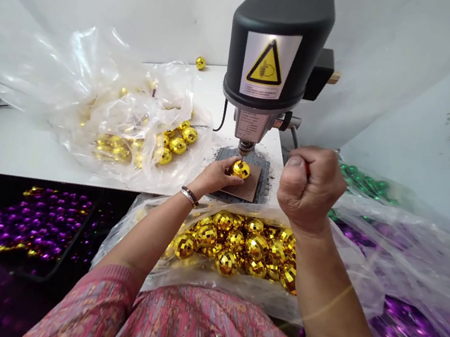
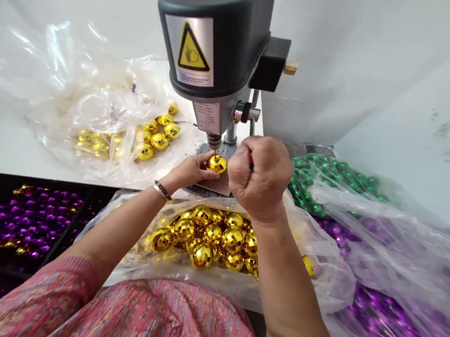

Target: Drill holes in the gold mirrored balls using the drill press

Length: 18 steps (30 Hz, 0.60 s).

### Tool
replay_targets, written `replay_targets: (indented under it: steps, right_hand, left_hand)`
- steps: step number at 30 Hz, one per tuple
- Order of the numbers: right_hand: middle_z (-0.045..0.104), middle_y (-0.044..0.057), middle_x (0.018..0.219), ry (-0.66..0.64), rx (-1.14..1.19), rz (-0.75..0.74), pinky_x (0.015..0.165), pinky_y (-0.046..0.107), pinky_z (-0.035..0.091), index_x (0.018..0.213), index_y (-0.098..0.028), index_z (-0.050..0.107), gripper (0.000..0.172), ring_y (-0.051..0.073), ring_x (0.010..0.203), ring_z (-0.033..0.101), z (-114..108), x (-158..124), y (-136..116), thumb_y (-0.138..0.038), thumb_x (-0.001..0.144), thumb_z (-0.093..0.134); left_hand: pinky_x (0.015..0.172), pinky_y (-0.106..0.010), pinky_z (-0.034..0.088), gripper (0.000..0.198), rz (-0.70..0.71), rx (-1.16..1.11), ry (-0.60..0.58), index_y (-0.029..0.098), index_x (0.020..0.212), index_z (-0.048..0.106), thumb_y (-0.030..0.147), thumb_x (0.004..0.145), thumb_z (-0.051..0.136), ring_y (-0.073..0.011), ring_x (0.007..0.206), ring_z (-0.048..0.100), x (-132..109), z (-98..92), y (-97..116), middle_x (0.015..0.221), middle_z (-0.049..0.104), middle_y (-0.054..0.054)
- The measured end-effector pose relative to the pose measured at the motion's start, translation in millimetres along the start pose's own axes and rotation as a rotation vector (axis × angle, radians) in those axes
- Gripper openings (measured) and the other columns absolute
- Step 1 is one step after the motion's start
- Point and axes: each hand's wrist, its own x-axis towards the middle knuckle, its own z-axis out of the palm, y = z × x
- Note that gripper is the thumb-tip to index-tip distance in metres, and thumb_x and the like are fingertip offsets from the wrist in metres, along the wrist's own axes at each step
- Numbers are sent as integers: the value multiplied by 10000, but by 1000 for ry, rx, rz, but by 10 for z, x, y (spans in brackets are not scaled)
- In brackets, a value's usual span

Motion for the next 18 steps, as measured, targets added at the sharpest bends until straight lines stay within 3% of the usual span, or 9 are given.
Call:
replay_targets:
  steps: [5,15,18]
  right_hand:
    - [609,28,776,100,46,-66,731,312,483,913,-238,567,147,154,742,586,76,-79,15,-242,943,423]
    - [624,21,808,206,147,-81,713,286,474,968,-239,560,136,147,752,583,222,-256,38,-193,924,440]
    - [616,17,792,219,158,-43,698,281,461,939,-233,559,138,138,733,572,203,-148,-10,-223,952,422]
  left_hand:
    - [872,-254,507,719,16,-23,17,171,1394,650,228,707,853,-164,884,650,-17,-2,-14,1026,764,-19]
    - [812,-244,505,537,82,-54,-6,199,1236,722,261,715,839,-169,875,654,-11,0,-96,986,769,2]
    - [821,-267,505,582,62,-44,7,197,1256,701,271,698,846,-188,895,664,17,25,-104,1002,769,-13]
